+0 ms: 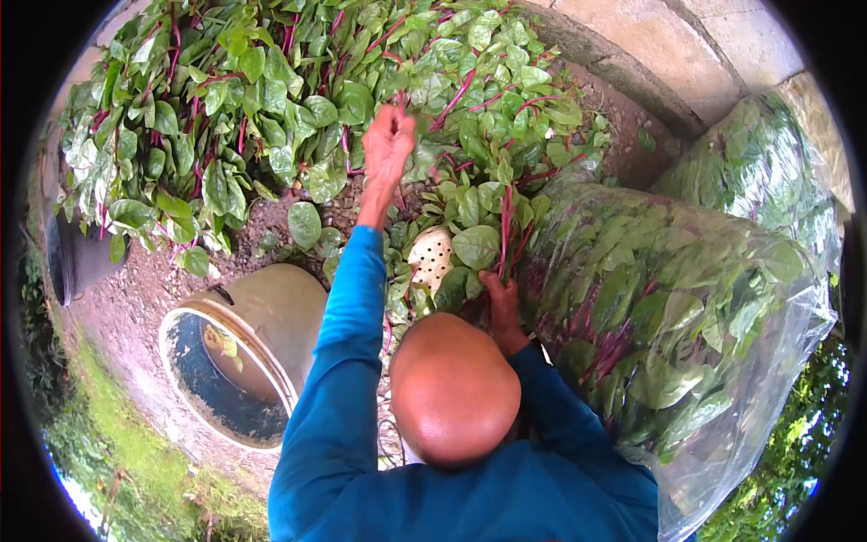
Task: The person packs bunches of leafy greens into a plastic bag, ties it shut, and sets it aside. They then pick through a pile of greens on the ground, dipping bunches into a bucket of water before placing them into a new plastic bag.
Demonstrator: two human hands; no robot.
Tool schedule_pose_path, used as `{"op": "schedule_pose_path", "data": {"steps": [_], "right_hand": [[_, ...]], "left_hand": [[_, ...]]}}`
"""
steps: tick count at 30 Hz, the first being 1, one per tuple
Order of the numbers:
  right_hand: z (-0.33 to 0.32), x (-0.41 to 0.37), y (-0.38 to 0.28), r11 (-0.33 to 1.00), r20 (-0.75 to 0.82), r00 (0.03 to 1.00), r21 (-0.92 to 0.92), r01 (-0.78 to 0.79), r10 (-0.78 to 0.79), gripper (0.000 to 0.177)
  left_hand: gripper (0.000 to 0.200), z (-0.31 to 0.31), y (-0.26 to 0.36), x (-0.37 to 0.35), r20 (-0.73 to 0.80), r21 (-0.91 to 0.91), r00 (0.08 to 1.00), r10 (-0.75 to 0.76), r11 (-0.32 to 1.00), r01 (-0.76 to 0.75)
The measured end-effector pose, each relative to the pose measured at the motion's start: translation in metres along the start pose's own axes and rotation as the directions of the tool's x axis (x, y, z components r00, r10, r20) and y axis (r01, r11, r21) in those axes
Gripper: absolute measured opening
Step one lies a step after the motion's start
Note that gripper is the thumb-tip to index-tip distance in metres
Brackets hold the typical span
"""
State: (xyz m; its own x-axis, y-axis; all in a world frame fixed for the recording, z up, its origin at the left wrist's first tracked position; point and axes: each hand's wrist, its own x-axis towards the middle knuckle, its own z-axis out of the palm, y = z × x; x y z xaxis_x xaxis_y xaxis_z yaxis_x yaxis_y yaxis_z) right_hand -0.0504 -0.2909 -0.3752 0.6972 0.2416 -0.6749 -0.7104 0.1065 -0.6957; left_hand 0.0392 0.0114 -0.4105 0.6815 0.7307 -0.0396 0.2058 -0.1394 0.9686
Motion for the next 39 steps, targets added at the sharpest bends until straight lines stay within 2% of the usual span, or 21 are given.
{"op": "schedule_pose_path", "data": {"steps": [1, 3, 4, 5, 9, 10, 13, 15, 18, 20, 21, 23, 24, 27, 29, 32, 33, 34, 36, 37, 39], "right_hand": [[-0.003, 0.005, 0.002, 0.998, 0.037, 0.999, -0.047, 0.034, -0.032, 0.017], [-0.001, 0.012, 0.0, 0.994, 0.076, 0.996, -0.086, 0.063, -0.056, 0.018], [0.005, 0.014, -0.007, 0.966, 0.048, 0.997, -0.249, 0.068, -0.058, 0.018], [0.013, 0.015, -0.013, 0.911, 0.021, 0.998, -0.407, 0.065, -0.062, 0.018], [0.049, 0.043, -0.008, 0.828, 0.111, 0.97, -0.504, 0.244, -0.218, 0.025], [0.052, 0.045, -0.009, 0.831, 0.114, 0.97, -0.499, 0.245, -0.217, 0.025], [0.051, 0.048, -0.013, 0.774, 0.268, 0.951, -0.564, 0.287, -0.158, 0.025], [0.048, 0.042, -0.015, 0.747, 0.263, 0.949, -0.592, 0.302, -0.176, 0.025], [0.043, 0.04, -0.017, 0.688, 0.271, 0.948, -0.657, 0.308, -0.166, 0.026], [0.028, 0.056, -0.004, 0.625, 0.287, 0.958, -0.749, 0.223, 0.002, 0.028], [0.028, 0.056, -0.009, 0.626, 0.289, 0.957, -0.747, 0.224, 0.002, 0.028], [0.033, 0.05, -0.023, 0.873, 0.3, 0.937, -0.488, -0.01, 0.178, 0.032], [0.032, 0.052, -0.019, 0.875, 0.301, 0.937, -0.485, -0.01, 0.178, 0.032], [0.031, 0.055, -0.007, 0.874, 0.335, 0.938, -0.478, 0.085, 0.092, 0.036], [0.039, 0.051, 0.0, 0.946, 0.38, 0.913, -0.219, 0.24, -0.144, 0.039], [0.04, 0.054, 0.003, 0.982, 0.387, 0.916, -0.102, 0.16, -0.109, 0.038], [0.039, 0.057, 0.005, 0.982, 0.389, 0.915, -0.101, 0.157, -0.107, 0.038], [0.037, 0.06, 0.006, 0.997, 0.315, 0.949, -0.053, 0.047, -0.028, 0.037], [0.036, 0.062, 0.005, 0.998, 0.244, 0.968, 0.005, -0.059, 0.056, 0.035], [0.037, 0.06, 0.002, 0.988, 0.199, 0.973, 0.077, -0.136, 0.119, 0.035], [0.039, 0.059, -0.002, 0.967, 0.16, 0.97, 0.151, -0.206, 0.181, 0.034]], "left_hand": [[0.023, -0.012, 0.017, -0.01, 0.005, 0.006, 1.0, 0.001, 1.0, -0.001], [0.014, -0.039, 0.052, -0.038, -0.092, 0.215, 0.996, 0.006, 0.976, 0.014], [0.014, -0.044, 0.058, -0.052, -0.092, 0.225, 0.996, 0.006, 0.974, 0.014], [0.011, -0.045, 0.064, -0.067, -0.046, 0.234, 0.999, 0.021, 0.972, -0.01], [0.008, -0.03, 0.054, -0.117, 0.26, 0.316, 0.956, 0.135, 0.924, -0.216], [0.011, -0.027, 0.051, -0.125, 0.384, 0.407, 0.923, -0.031, 0.903, -0.139], [0.015, -0.02, 0.038, -0.13, 0.391, 0.441, 0.919, -0.045, 0.886, -0.144], [0.014, -0.019, 0.039, -0.13, 0.37, 0.327, 0.912, -0.176, 0.944, 0.05], [0.013, -0.014, 0.037, -0.131, 0.443, 0.314, 0.887, -0.129, 0.949, -0.019], [0.016, -0.012, 0.039, -0.129, 0.471, 0.33, 0.876, -0.104, 0.942, -0.065], [0.018, -0.012, 0.041, -0.126, 0.506, 0.372, 0.854, -0.12, 0.924, -0.09], [0.031, -0.014, 0.044, -0.122, 0.554, 0.399, 0.819, -0.148, 0.911, -0.106], [0.031, -0.016, 0.05, -0.12, 0.555, 0.403, 0.819, -0.149, 0.909, -0.108], [0.044, -0.017, 0.064, -0.121, 0.599, 0.383, 0.756, -0.264, 0.923, 0.018], [0.056, -0.016, 0.068, -0.123, 0.626, 0.187, 0.606, -0.49, 0.849, 0.493], [0.058, -0.02, 0.055, -0.112, 0.72, 0.199, 0.542, -0.433, 0.878, 0.436], [0.052, -0.021, 0.041, -0.107, 0.735, 0.176, 0.555, -0.389, 0.9, 0.399], [0.052, -0.024, 0.032, -0.101, 0.734, 0.178, 0.554, -0.392, 0.899, 0.4], [0.039, -0.031, 0.016, -0.087, 0.543, 0.265, 0.835, -0.086, 0.961, -0.073], [0.039, -0.03, 0.011, -0.079, 0.544, 0.266, 0.835, -0.086, 0.961, -0.075], [0.029, -0.028, 0.0, -0.062, 0.137, 0.462, 0.989, 0.049, 0.881, -0.108]]}}
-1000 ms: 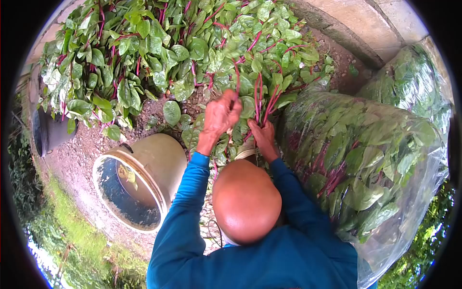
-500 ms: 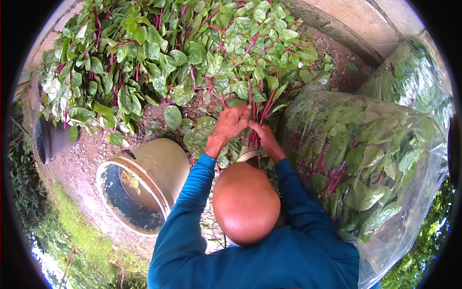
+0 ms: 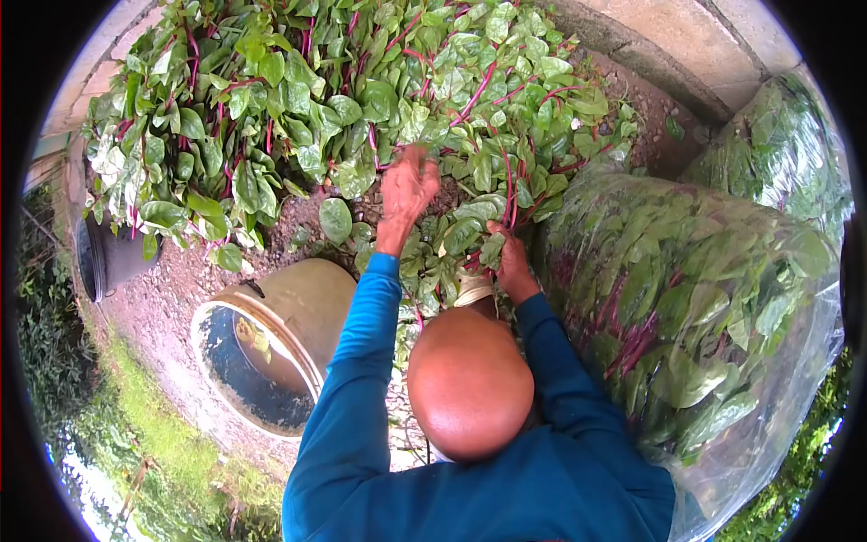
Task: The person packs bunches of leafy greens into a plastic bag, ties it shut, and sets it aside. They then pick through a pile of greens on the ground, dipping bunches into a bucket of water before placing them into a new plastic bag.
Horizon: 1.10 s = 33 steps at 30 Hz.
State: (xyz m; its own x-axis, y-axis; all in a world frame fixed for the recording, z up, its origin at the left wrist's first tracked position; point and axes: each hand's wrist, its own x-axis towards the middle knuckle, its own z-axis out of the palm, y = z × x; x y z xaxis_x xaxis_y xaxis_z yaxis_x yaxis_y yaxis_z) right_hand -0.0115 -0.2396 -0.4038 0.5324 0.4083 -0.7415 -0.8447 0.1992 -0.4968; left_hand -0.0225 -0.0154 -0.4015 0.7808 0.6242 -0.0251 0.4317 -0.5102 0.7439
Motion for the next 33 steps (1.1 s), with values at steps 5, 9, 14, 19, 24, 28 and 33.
{"op": "schedule_pose_path", "data": {"steps": [5, 9, 14, 19, 24, 28, 33], "right_hand": [[-0.001, 0.0, 0.003, 0.996, -0.112, 0.993, -0.075, -0.039, 0.03, 0.036], [-0.015, -0.002, 0.005, 0.988, -0.083, 0.996, -0.152, 0.007, -0.02, 0.035], [-0.014, -0.001, 0.007, 0.98, -0.076, 0.997, -0.198, 0.007, -0.023, 0.034], [-0.008, -0.004, 0.006, 0.977, -0.128, 0.986, -0.196, 0.084, -0.11, 0.034], [-0.023, 0.004, 0.012, 0.987, -0.123, 0.99, -0.154, 0.054, -0.074, 0.033], [-0.024, -0.003, 0.008, 0.971, -0.156, 0.983, -0.231, 0.056, -0.094, 0.031], [-0.023, -0.011, 0.003, 0.962, -0.154, 0.986, -0.274, 0.014, -0.059, 0.031]], "left_hand": [[0.048, 0.026, -0.044, 0.029, -0.107, 0.59, 0.994, -0.008, 0.805, 0.07], [0.05, 0.032, -0.064, 0.037, -0.141, 0.63, 0.977, 0.159, 0.776, -0.035], [0.033, -0.001, -0.066, 0.042, 0.017, 0.348, 0.999, 0.045, 0.936, -0.048], [0.025, -0.04, -0.047, -0.012, 0.461, -0.559, 0.87, -0.178, 0.703, 0.44], [0.024, -0.011, -0.089, -0.089, 0.533, -0.816, 0.82, -0.209, 0.127, 0.563], [0.028, -0.014, -0.084, -0.11, 0.131, -0.639, 0.892, -0.433, 0.651, 0.409], [0.023, -0.046, -0.046, -0.089, -0.229, -0.126, 0.953, -0.199, 0.977, 0.173]]}}
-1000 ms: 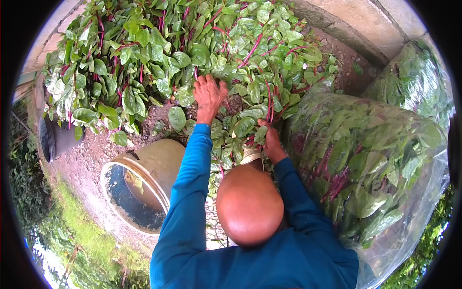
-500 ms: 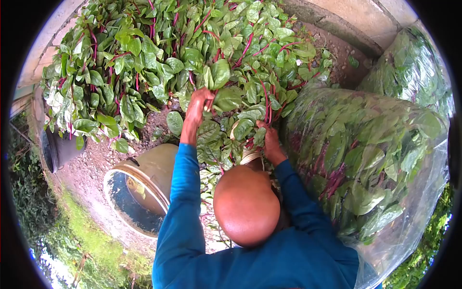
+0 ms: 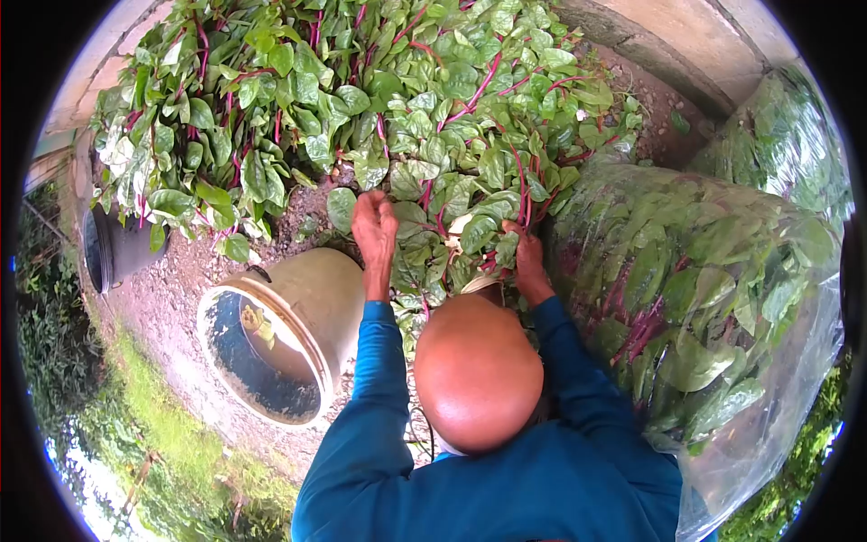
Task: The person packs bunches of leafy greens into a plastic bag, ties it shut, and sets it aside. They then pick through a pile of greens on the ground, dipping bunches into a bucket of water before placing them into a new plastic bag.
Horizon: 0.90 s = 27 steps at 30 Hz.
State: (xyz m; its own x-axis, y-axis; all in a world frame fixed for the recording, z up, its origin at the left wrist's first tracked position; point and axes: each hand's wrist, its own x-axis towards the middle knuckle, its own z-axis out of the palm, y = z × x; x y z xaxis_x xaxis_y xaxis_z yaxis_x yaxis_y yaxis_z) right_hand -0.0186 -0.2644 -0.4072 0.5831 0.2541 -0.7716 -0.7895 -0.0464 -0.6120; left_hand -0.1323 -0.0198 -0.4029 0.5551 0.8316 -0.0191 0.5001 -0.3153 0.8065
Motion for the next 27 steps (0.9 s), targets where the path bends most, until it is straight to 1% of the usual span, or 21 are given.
{"op": "schedule_pose_path", "data": {"steps": [1, 2, 4, 5, 7, 8, 10, 11, 12, 13, 14, 15, 16, 18, 19, 20, 22, 23, 24, 26, 27], "right_hand": [[0.001, 0.0, 0.0, 1.0, 0.008, 1.0, -0.004, -0.003, 0.003, 0.031], [0.001, 0.0, 0.001, 1.0, 0.018, 1.0, 0.011, -0.003, 0.003, 0.031], [0.0, -0.001, 0.0, 1.0, 0.026, 1.0, 0.021, -0.003, 0.002, 0.032], [-0.002, -0.002, -0.002, 0.999, 0.039, 0.999, 0.029, -0.021, 0.02, 0.032], [-0.006, 0.0, -0.003, 0.999, 0.049, 0.998, 0.038, -0.034, 0.032, 0.032], [-0.007, 0.003, -0.001, 0.998, 0.043, 0.998, 0.041, -0.054, 0.052, 0.033], [-0.008, 0.005, 0.002, 0.996, 0.031, 0.997, 0.054, -0.074, 0.073, 0.033], [-0.01, 0.007, 0.003, 0.993, 0.029, 0.994, 0.037, -0.11, 0.109, 0.034], [-0.009, 0.003, 0.0, 0.989, 0.025, 0.989, 0.019, -0.149, 0.148, 0.034], [-0.008, -0.002, -0.002, 0.988, 0.018, 0.988, 0.023, -0.154, 0.154, 0.034], [-0.007, -0.006, -0.005, 0.984, 0.025, 0.985, 0.041, -0.174, 0.173, 0.034], [-0.004, -0.008, -0.009, 0.98, 0.039, 0.981, 0.058, -0.19, 0.188, 0.035], [0.0, -0.01, -0.011, 0.98, 0.044, 0.981, 0.056, -0.192, 0.19, 0.035], [0.005, -0.012, -0.012, 0.992, 0.014, 0.992, 0.01, -0.129, 0.129, 0.037], [0.005, -0.011, -0.012, 0.992, 0.018, 0.992, 0.01, -0.128, 0.128, 0.037], [0.004, -0.009, -0.011, 0.99, 0.021, 0.99, 0.016, -0.141, 0.141, 0.036], [0.002, -0.005, -0.008, 0.989, 0.023, 0.989, 0.023, -0.149, 0.149, 0.036], [0.0, -0.002, -0.007, 0.991, 0.011, 0.991, 0.015, -0.133, 0.133, 0.036], [-0.002, -0.003, -0.008, 0.993, -0.006, 0.993, 0.008, -0.119, 0.119, 0.036], [-0.007, -0.007, -0.008, 0.996, -0.007, 0.996, 0.002, -0.088, 0.088, 0.036], [-0.009, -0.007, -0.005, 0.998, 0.01, 0.998, -0.009, -0.054, 0.054, 0.036]], "left_hand": [[0.022, 0.005, 0.002, 0.006, 0.046, -0.042, 0.999, -0.007, 0.999, 0.009], [0.022, 0.01, 0.004, 0.013, 0.038, -0.041, 0.999, -0.011, 0.999, 0.012], [0.025, 0.019, 0.012, 0.022, 0.35, 0.196, 0.936, -0.016, 0.979, -0.057], [0.025, 0.029, 0.016, 0.018, 0.349, 0.193, 0.937, -0.017, 0.98, -0.054], [0.028, 0.051, 0.018, 0.01, 0.395, 0.554, 0.91, -0.122, 0.822, -0.13], [0.028, 0.056, 0.016, 0.008, 0.397, 0.552, 0.91, -0.117, 0.823, -0.135], [0.032, 0.063, 0.005, 0.0, 0.321, 0.358, 0.945, 0.058, 0.917, -0.178], [0.028, 0.063, -0.003, 0.0, 0.306, 0.28, 0.945, 0.116, 0.937, -0.207], [0.028, 0.059, -0.004, 0.001, 0.316, 0.279, 0.942, 0.116, 0.937, -0.21], [0.025, 0.053, -0.006, 0.001, 0.34, 0.133, 0.94, 0.026, 0.988, -0.076], [0.023, 0.048, -0.007, 0.0, 0.372, -0.011, 0.926, -0.062, 0.997, 0.071], [0.019, 0.039, -0.001, 0.0, 0.396, -0.063, 0.91, -0.124, 0.985, 0.162], [0.019, 0.034, -0.003, 0.0, 0.391, -0.06, 0.912, -0.127, 0.985, 0.163], [0.019, 0.023, -0.004, 0.0, 0.388, -0.056, 0.911, -0.138, 0.983, 0.173], [0.02, 0.022, -0.006, -0.002, 0.366, -0.058, 0.929, -0.056, 0.995, 0.083], [0.02, 0.02, -0.008, -0.003, 0.364, -0.057, 0.93, -0.055, 0.995, 0.081], [0.019, 0.014, 0.002, -0.004, 0.337, 0.046, 0.939, 0.068, 0.995, -0.089], [0.018, 0.01, 0.008, -0.006, 0.312, -0.008, 0.95, 0.029, 1.0, -0.028], [0.018, 0.007, 0.013, -0.004, 0.32, -0.012, 0.947, 0.033, 0.999, -0.031], [0.017, -0.001, 0.021, -0.004, 0.264, -0.256, 0.964, -0.006, 0.964, 0.077], [0.016, -0.002, 0.017, -0.002, 0.347, -0.319, 0.937, -0.047, 0.933, 0.165]]}}
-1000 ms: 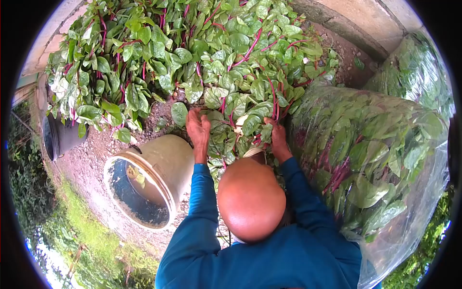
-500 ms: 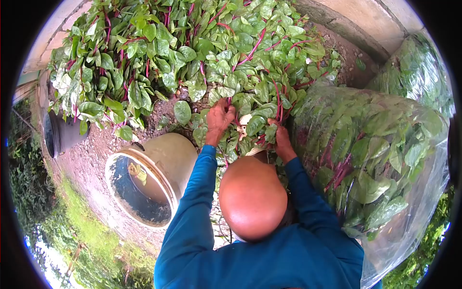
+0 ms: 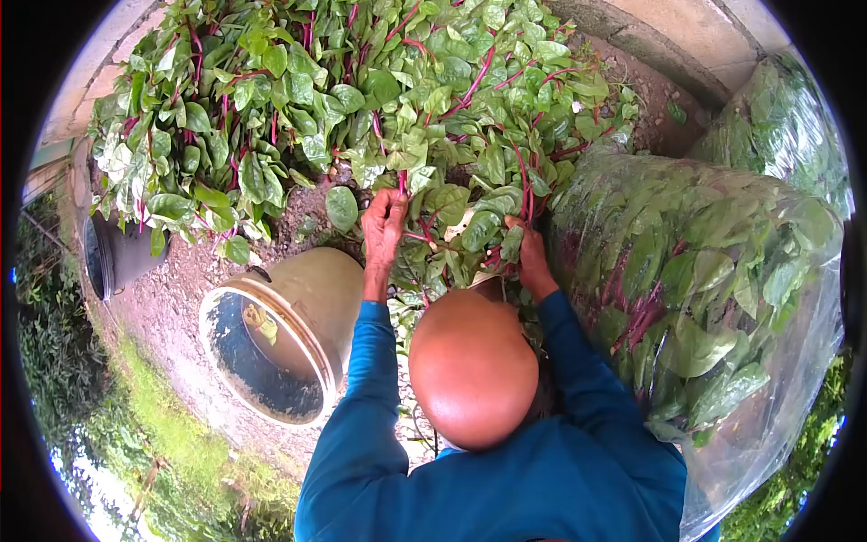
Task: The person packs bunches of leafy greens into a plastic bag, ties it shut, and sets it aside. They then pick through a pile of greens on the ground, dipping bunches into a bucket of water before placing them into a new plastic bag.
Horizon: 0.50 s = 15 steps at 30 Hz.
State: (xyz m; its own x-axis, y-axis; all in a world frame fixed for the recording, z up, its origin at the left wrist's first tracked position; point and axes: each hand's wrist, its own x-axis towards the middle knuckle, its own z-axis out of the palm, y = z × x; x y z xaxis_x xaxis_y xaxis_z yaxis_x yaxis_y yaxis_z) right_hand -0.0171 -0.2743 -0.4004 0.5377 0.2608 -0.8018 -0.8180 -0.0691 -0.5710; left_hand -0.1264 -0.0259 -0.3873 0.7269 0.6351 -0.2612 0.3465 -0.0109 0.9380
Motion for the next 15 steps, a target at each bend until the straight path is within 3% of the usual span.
{"op": "schedule_pose_path", "data": {"steps": [3, 5, 7, 8, 9, 11, 12, 13, 15], "right_hand": [[0.006, 0.007, 0.007, 1.0, -0.034, 0.999, 0.012, 0.027, -0.027, 0.036], [0.005, 0.009, 0.007, 1.0, -0.038, 0.999, -0.002, 0.019, -0.019, 0.033], [-0.001, 0.009, 0.007, 1.0, -0.062, 0.998, -0.016, 0.011, -0.012, 0.03], [-0.004, 0.009, 0.007, 0.997, -0.061, 0.998, -0.072, 0.03, -0.034, 0.03], [-0.006, 0.01, 0.008, 0.99, -0.054, 0.997, -0.129, 0.05, -0.057, 0.03], [-0.009, 0.015, 0.017, 0.968, -0.023, 0.991, -0.22, 0.122, -0.13, 0.03], [-0.009, 0.02, 0.017, 0.931, 0.012, 0.978, -0.305, 0.2, -0.206, 0.03], [-0.007, 0.022, 0.01, 0.93, 0.006, 0.977, -0.304, 0.206, -0.215, 0.03], [-0.004, 0.011, 0.01, 0.903, 0.039, 0.973, -0.366, 0.227, -0.228, 0.03]], "left_hand": [[0.018, -0.004, -0.013, 0.012, 0.059, -0.037, 0.992, -0.108, 0.993, 0.11], [0.021, -0.011, -0.022, 0.013, 0.115, -0.081, 0.99, -0.084, 0.992, 0.094], [0.021, -0.013, -0.015, 0.008, 0.023, 0.005, 0.991, -0.134, 0.991, 0.134], [0.023, -0.013, -0.012, 0.006, -0.048, 0.086, 0.998, -0.041, 0.995, 0.045], [0.023, -0.013, -0.005, 0.005, -0.045, 0.085, 0.998, -0.042, 0.995, 0.046], [0.024, -0.016, 0.014, -0.001, -0.158, 0.464, 0.975, 0.156, 0.883, -0.066], [0.023, -0.02, 0.015, 0.0, -0.185, 0.466, 0.909, 0.373, 0.848, -0.254], [0.026, -0.019, 0.033, -0.004, -0.27, 0.242, 0.918, 0.291, 0.943, -0.228], [0.025, -0.02, 0.069, -0.01, -0.315, 0.047, 0.936, 0.156, 0.988, -0.149]]}}
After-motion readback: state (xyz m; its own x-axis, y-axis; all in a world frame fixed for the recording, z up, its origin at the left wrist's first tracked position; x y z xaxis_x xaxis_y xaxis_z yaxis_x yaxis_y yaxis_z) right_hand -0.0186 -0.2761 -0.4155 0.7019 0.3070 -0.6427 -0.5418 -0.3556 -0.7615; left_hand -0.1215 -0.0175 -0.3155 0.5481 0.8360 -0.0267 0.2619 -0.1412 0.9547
